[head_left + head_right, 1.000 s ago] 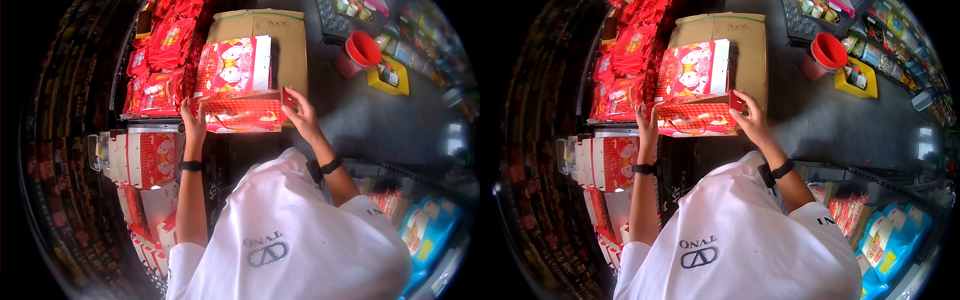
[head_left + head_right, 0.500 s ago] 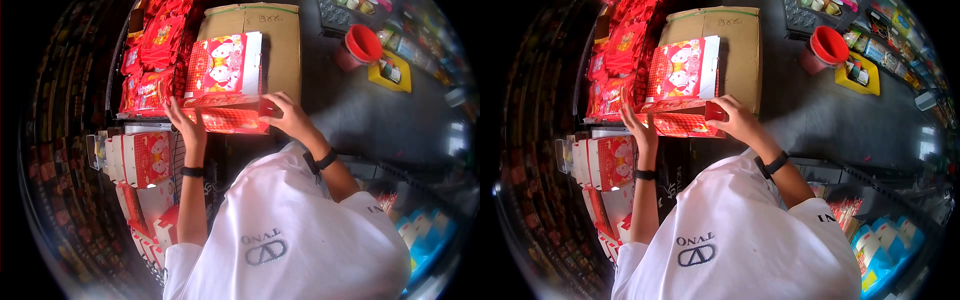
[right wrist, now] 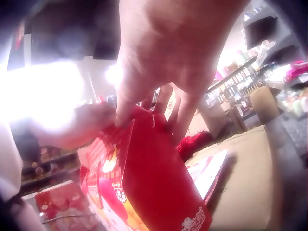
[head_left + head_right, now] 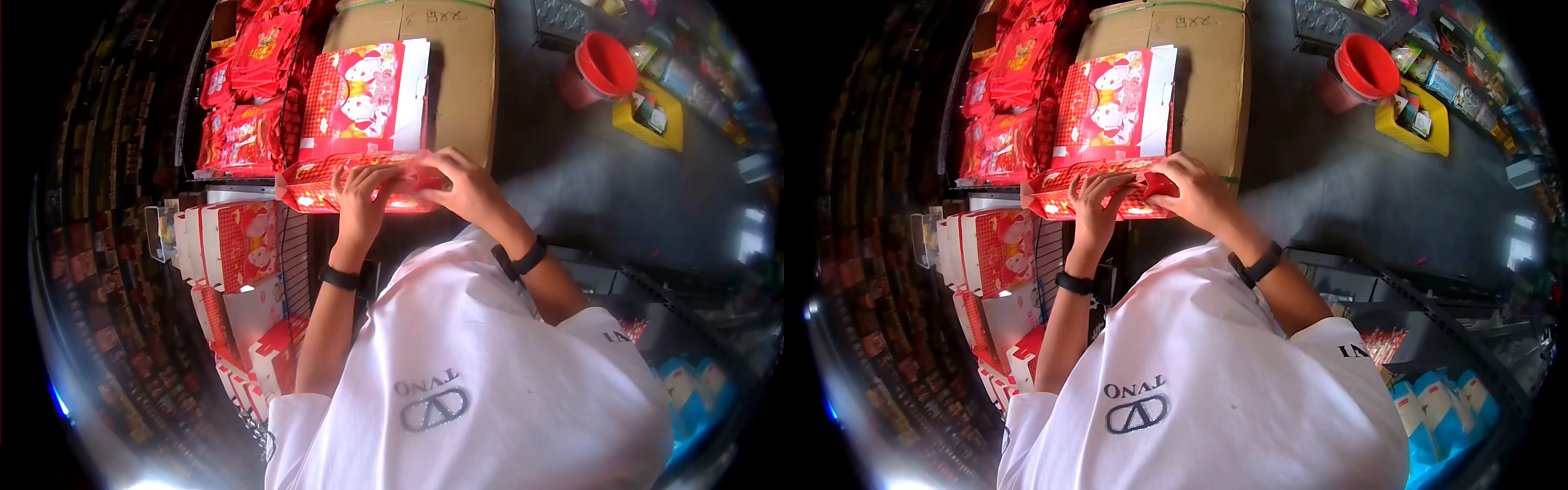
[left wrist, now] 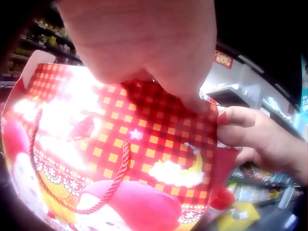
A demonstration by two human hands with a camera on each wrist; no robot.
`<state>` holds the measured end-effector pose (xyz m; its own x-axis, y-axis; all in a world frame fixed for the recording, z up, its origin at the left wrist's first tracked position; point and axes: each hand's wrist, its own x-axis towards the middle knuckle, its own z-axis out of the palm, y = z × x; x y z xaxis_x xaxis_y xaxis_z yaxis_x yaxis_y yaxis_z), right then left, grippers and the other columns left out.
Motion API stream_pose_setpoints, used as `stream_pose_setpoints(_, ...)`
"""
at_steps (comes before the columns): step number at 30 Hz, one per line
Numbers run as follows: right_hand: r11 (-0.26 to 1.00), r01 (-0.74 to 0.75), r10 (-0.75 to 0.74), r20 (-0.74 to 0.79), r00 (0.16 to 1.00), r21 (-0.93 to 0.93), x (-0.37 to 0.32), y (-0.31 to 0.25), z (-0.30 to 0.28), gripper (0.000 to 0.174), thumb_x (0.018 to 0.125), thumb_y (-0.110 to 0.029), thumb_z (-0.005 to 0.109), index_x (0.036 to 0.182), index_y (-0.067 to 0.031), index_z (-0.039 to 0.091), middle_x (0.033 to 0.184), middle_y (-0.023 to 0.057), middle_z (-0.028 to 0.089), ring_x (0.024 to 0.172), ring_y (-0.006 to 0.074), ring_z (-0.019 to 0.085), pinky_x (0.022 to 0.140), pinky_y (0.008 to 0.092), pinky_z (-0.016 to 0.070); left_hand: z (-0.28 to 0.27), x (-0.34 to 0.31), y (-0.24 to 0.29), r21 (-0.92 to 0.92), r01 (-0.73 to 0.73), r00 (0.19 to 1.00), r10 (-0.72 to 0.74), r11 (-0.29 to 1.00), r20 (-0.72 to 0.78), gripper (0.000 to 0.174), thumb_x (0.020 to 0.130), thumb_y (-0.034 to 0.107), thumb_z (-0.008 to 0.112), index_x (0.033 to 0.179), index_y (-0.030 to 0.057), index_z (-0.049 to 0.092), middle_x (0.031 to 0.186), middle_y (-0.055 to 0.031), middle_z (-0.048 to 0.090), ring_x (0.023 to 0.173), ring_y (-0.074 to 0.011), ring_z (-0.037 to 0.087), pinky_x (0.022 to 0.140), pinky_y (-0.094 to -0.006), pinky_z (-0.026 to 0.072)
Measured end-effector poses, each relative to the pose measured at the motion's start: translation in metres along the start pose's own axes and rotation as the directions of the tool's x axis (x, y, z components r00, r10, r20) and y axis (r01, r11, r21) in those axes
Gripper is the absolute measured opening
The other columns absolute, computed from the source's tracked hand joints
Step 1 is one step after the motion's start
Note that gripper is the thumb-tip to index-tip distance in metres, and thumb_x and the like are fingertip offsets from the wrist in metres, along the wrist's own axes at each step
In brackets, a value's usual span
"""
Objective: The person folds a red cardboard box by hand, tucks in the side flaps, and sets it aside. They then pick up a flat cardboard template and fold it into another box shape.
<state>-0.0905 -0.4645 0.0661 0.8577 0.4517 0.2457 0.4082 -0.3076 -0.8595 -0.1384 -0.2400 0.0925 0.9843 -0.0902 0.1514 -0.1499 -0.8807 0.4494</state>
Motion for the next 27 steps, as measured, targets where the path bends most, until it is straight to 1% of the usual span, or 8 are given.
stream_pose_setpoints(5, 0.998, 0.038, -0.041, -0.074, 0.996, -0.040, -0.003, 0.004, 0.004, 0.038, 0.082, -0.024, 0.086, 0.113, -0.0101, 0.069, 0.111, 0.0095, 0.070, 0.105, 0.0317, 0.069, 0.090, 0.0414, 0.0572, 0.004, 0.000, 0.002, 0.009, 0.017, 1.000, -0.016, 1.000, -0.018, 0.022, 0.093, 0.022, 0.075, 0.115, 0.0206, 0.078, 0.111, 0.0053, 0.076, 0.112, -0.0162, 0.066, 0.119, -0.0471, 0.0227)
stream_pose_setpoints(8, 0.995, 0.082, -0.087, -0.105, 0.991, -0.055, -0.003, 0.006, 0.000, 0.039, 0.082, -0.026, 0.087, 0.114, -0.0092, 0.069, 0.111, 0.0107, 0.072, 0.104, 0.0319, 0.070, 0.089, 0.0404, 0.0576, 0.004, 0.000, 0.004, 0.018, 0.029, 1.000, -0.029, 0.999, -0.010, 0.022, 0.094, 0.022, 0.075, 0.115, 0.0207, 0.078, 0.113, 0.0053, 0.076, 0.112, -0.0162, 0.066, 0.118, -0.0470, 0.0227)
stream_pose_setpoints(11, 0.996, 0.045, -0.034, -0.137, 0.990, 0.083, -0.007, 0.012, 0.000, 0.041, 0.083, -0.025, 0.087, 0.116, -0.0080, 0.070, 0.113, 0.0125, 0.073, 0.105, 0.0321, 0.071, 0.090, 0.0399, 0.0571, 0.003, 0.001, 0.002, -0.002, 0.037, 0.999, -0.037, 0.999, 0.005, 0.022, 0.094, 0.022, 0.074, 0.116, 0.0207, 0.077, 0.116, 0.0052, 0.076, 0.114, -0.0161, 0.066, 0.118, -0.0473, 0.0228)
stream_pose_setpoints(14, 0.993, 0.050, -0.041, -0.082, 0.996, 0.107, -0.008, 0.019, -0.002, 0.043, 0.084, -0.018, 0.087, 0.121, -0.0048, 0.069, 0.115, 0.0136, 0.073, 0.107, 0.0313, 0.071, 0.092, 0.0378, 0.0562, 0.003, 0.000, 0.000, -0.032, 0.031, 1.000, -0.031, 0.999, 0.004, 0.024, 0.094, 0.023, 0.075, 0.117, 0.0207, 0.077, 0.118, 0.0051, 0.076, 0.115, -0.0160, 0.065, 0.118, -0.0477, 0.0225)
stream_pose_setpoints(20, 0.990, 0.043, -0.035, -0.056, 0.998, 0.131, -0.007, 0.013, -0.005, 0.053, 0.086, -0.017, 0.085, 0.134, -0.0051, 0.064, 0.128, 0.0156, 0.069, 0.117, 0.0309, 0.068, 0.097, 0.0370, 0.0550, 0.000, 0.000, 0.012, -0.042, 0.019, 0.999, -0.020, 0.999, -0.032, 0.030, 0.092, 0.022, 0.078, 0.122, 0.0191, 0.075, 0.126, 0.0011, 0.074, 0.118, -0.0184, 0.065, 0.119, -0.0471, 0.0225)
stream_pose_setpoints(23, 0.985, 0.077, -0.054, -0.142, 0.988, 0.156, -0.010, 0.023, 0.006, 0.057, 0.091, -0.017, 0.081, 0.141, -0.0030, 0.058, 0.134, 0.0180, 0.067, 0.123, 0.0332, 0.066, 0.101, 0.0374, 0.0534, 0.002, -0.002, 0.006, -0.167, 0.012, 0.998, -0.023, 0.986, -0.066, 0.039, 0.091, 0.020, 0.079, 0.128, 0.0198, 0.070, 0.131, 0.0003, 0.070, 0.122, -0.0192, 0.064, 0.119, -0.0496, 0.0211)
stream_pose_setpoints(24, 0.981, 0.065, -0.037, -0.155, 0.987, 0.185, -0.012, 0.024, 0.009, 0.056, 0.094, -0.019, 0.078, 0.142, -0.0017, 0.056, 0.133, 0.0202, 0.067, 0.121, 0.0349, 0.067, 0.099, 0.0389, 0.0537, 0.003, -0.003, 0.003, -0.225, 0.008, 0.997, -0.025, 0.974, -0.072, 0.043, 0.090, 0.019, 0.079, 0.131, 0.0206, 0.068, 0.132, 0.0005, 0.069, 0.123, -0.0193, 0.064, 0.119, -0.0510, 0.0204)
stream_pose_setpoints(27, 0.971, 0.028, 0.013, -0.169, 0.986, 0.238, -0.018, 0.023, 0.014, 0.052, 0.103, -0.024, 0.067, 0.146, 0.0017, 0.052, 0.129, 0.0257, 0.067, 0.116, 0.0385, 0.068, 0.096, 0.0420, 0.0544, 0.005, 0.000, 0.002, -0.267, 0.019, 0.992, -0.051, 0.964, -0.112, 0.034, 0.092, 0.019, 0.078, 0.125, 0.0201, 0.071, 0.125, 0.0021, 0.072, 0.117, -0.0181, 0.066, 0.117, -0.0505, 0.0226)
